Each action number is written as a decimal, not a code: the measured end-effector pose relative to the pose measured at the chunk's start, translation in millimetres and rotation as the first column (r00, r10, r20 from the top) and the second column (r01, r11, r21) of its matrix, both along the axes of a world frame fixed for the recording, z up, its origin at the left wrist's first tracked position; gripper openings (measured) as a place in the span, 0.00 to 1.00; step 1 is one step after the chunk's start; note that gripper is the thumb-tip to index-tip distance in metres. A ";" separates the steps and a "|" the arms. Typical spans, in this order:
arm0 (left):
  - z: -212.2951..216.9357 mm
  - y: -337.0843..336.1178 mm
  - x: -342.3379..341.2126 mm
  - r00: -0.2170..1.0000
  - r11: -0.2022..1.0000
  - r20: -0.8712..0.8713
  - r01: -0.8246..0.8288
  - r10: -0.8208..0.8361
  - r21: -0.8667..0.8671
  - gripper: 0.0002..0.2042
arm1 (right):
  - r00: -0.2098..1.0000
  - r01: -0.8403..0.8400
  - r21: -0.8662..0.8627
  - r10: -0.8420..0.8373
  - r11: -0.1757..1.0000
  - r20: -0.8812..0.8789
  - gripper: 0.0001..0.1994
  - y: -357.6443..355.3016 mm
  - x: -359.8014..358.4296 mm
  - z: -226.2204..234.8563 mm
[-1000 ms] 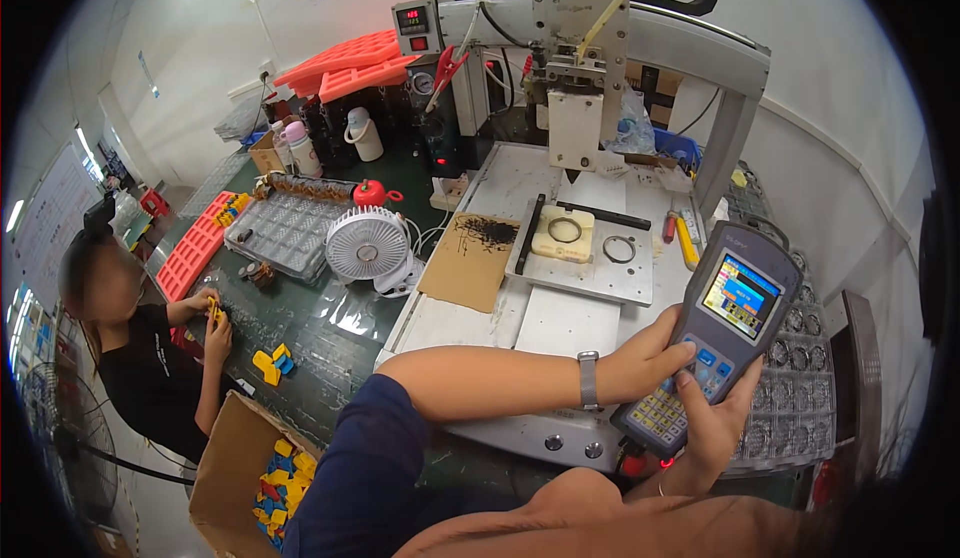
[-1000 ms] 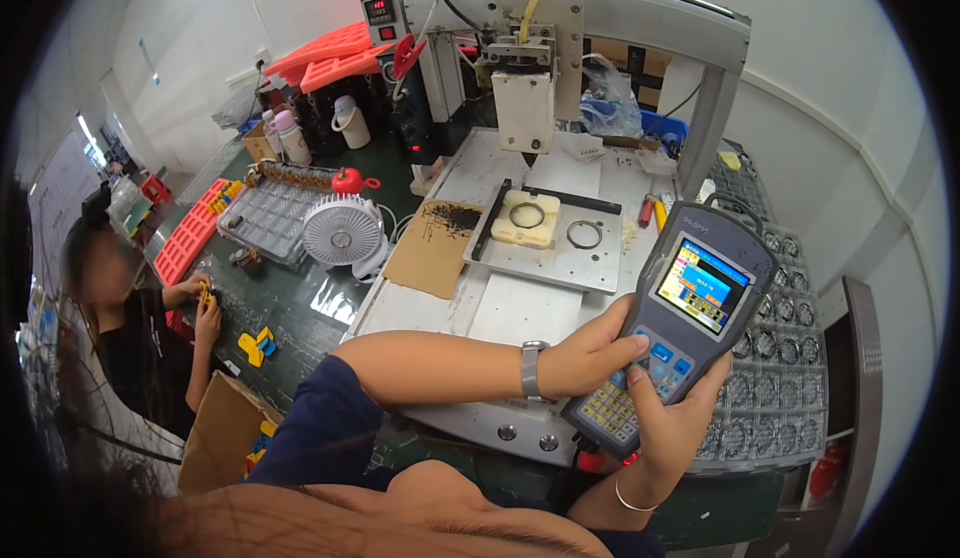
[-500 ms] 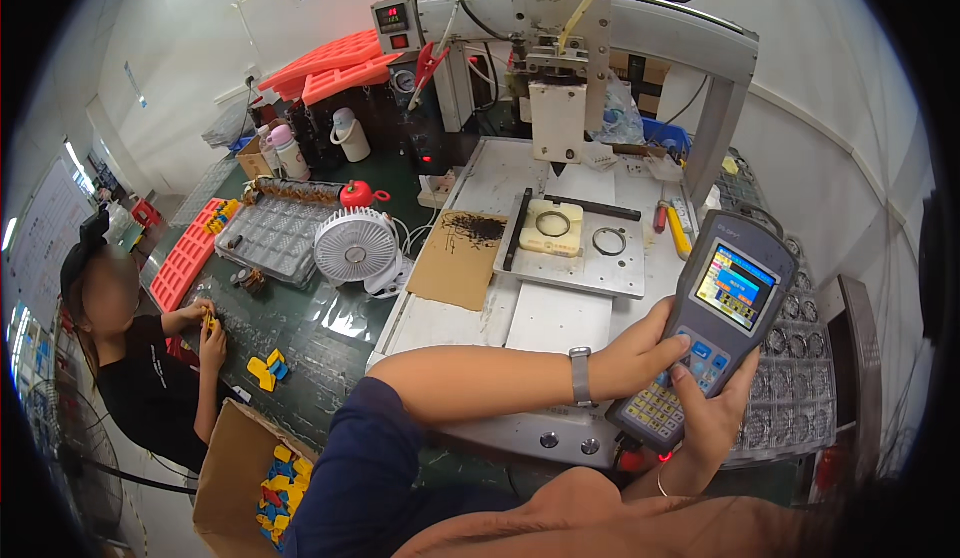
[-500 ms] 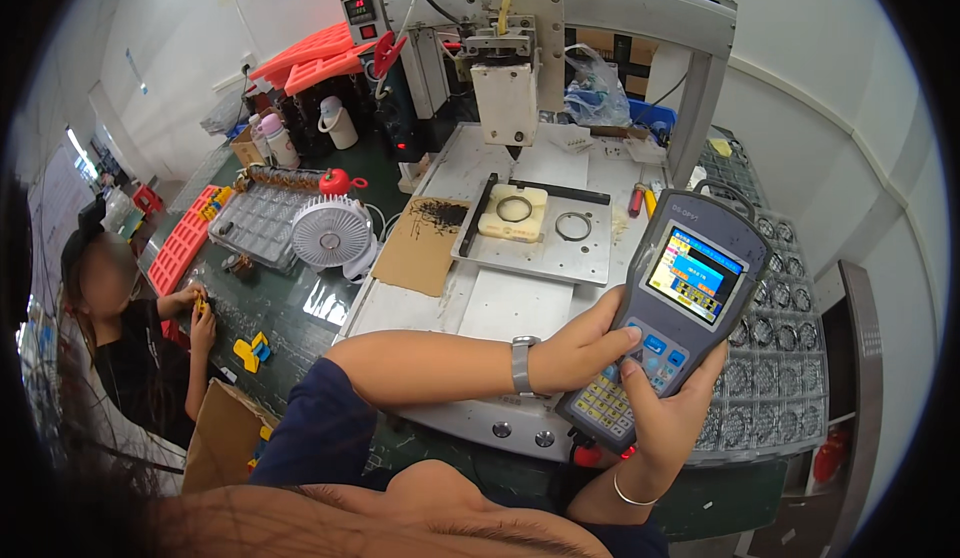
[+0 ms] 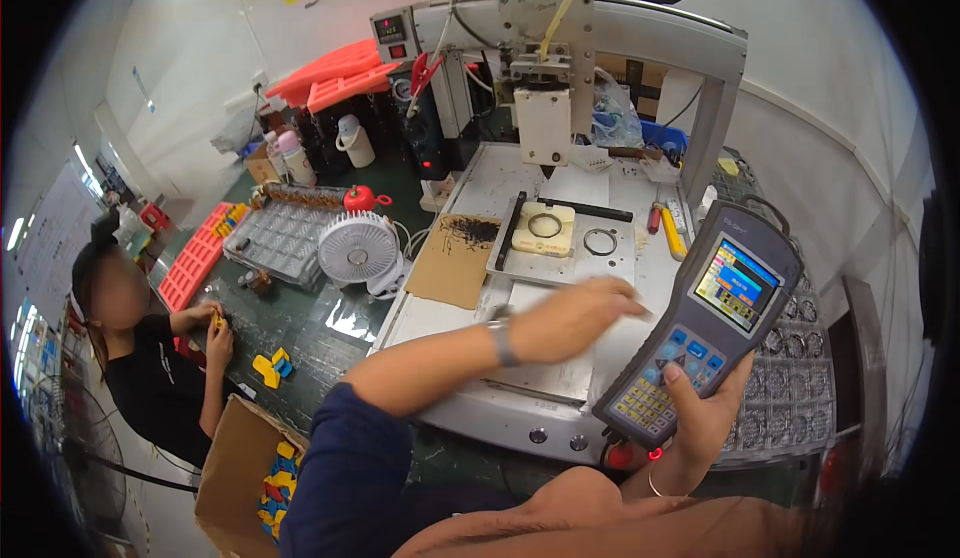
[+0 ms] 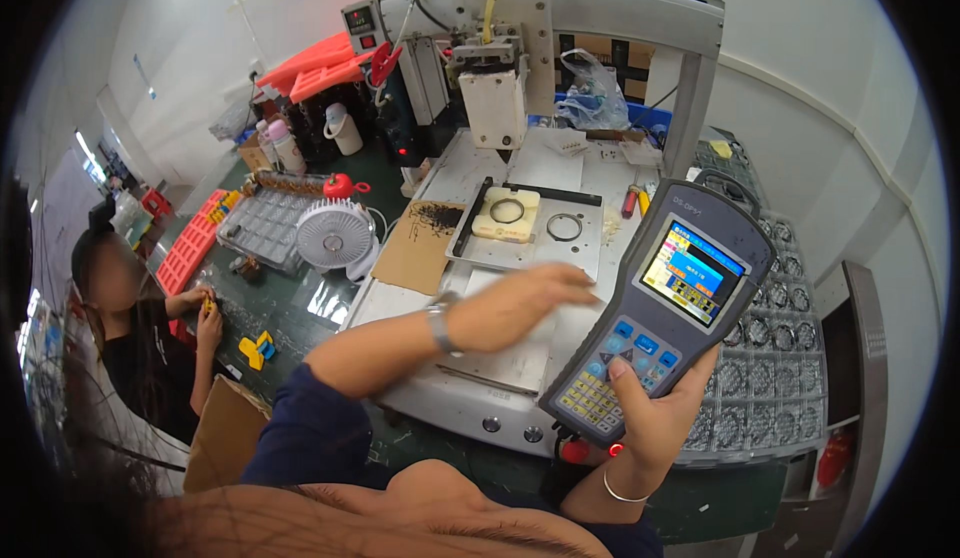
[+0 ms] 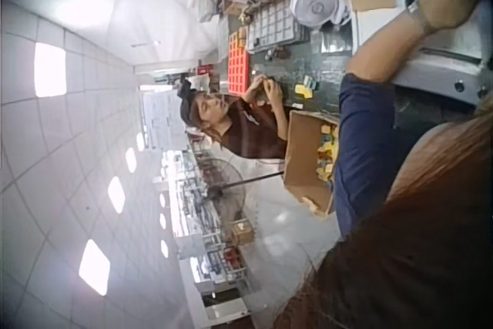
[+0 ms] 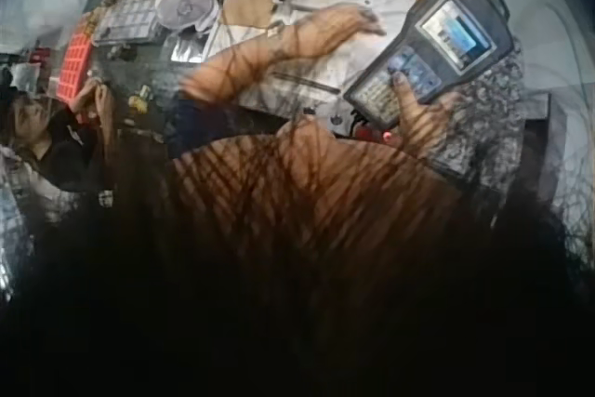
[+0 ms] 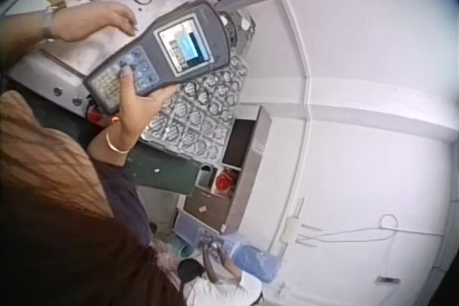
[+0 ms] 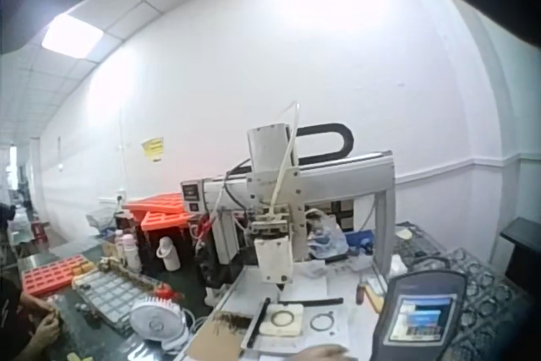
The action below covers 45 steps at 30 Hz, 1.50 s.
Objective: The person operates a dispensing machine using a handheld controller, places metal rings into a fixture to test sealant application, and fits seals onto the metal rings by hand.
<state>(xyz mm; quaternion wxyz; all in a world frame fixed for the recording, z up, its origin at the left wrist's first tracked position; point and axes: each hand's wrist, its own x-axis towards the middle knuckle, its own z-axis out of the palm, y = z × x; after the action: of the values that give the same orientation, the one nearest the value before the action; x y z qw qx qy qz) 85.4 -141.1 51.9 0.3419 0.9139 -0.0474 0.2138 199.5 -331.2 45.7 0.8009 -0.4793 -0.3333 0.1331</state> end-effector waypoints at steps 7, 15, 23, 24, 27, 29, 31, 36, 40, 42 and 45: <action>-21.6 58.5 -35.8 0.734 0.554 0.096 -0.585 0.672 0.592 0.25 | 0.994 0.047 -0.020 -0.049 0.999 -0.099 0.36 -0.7 -3.9 5.2; -28.4 68.6 -31.2 0.733 0.588 0.055 -0.585 0.678 0.558 0.28 | 0.994 -0.014 0.017 0.016 1.000 -0.106 0.36 -0.8 -1.3 4.4; -25.0 64.8 -27.6 0.717 0.573 0.025 -0.578 0.697 0.582 0.27 | 0.997 -0.025 0.003 0.025 1.000 -0.074 0.36 -0.8 -1.1 3.4; -23.6 64.4 -27.3 0.695 0.566 -0.004 -0.582 0.719 0.584 0.27 | 0.997 -0.032 0.004 0.032 0.999 -0.075 0.36 -0.6 -1.1 3.7; -22.3 62.5 -27.3 0.695 0.577 -0.014 -0.586 0.719 0.569 0.26 | 0.996 -0.035 0.017 0.036 0.999 -0.080 0.36 1.0 -3.3 3.6; -23.3 62.0 -27.4 0.707 0.554 0.038 -0.586 0.707 0.591 0.25 | 0.996 -0.030 0.029 0.032 0.999 -0.079 0.36 1.8 -4.6 3.4; -24.3 63.9 -27.8 0.682 0.540 0.014 -0.591 0.731 0.599 0.24 | 0.997 -0.010 0.033 0.013 0.999 -0.078 0.36 2.5 -5.3 3.1; -23.4 76.7 -26.1 0.670 0.557 -0.023 -0.596 0.742 0.578 0.19 | 0.998 -0.042 0.014 0.043 0.999 -0.051 0.36 3.6 -7.2 2.8; -22.3 81.0 -24.2 0.646 0.507 0.012 -0.610 0.763 0.609 0.14 | 0.996 -0.053 0.057 0.057 0.997 -0.067 0.36 4.0 -9.4 3.1; -20.2 81.3 -24.2 0.647 0.503 0.018 -0.610 0.763 0.612 0.13 | 0.997 -0.057 0.021 0.058 0.998 -0.058 0.36 3.8 -10.2 3.4; -16.2 80.9 -23.9 0.631 0.493 -0.039 -0.565 0.775 0.661 0.14 | 0.996 -0.063 0.011 0.064 0.998 -0.055 0.35 3.9 -10.1 4.0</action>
<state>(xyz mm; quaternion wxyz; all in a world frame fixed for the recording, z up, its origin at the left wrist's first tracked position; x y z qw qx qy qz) 61.6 -60.2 35.7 -0.0715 0.9358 0.3120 0.1477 189.3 -327.3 49.6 0.8075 -0.4607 -0.3268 0.1702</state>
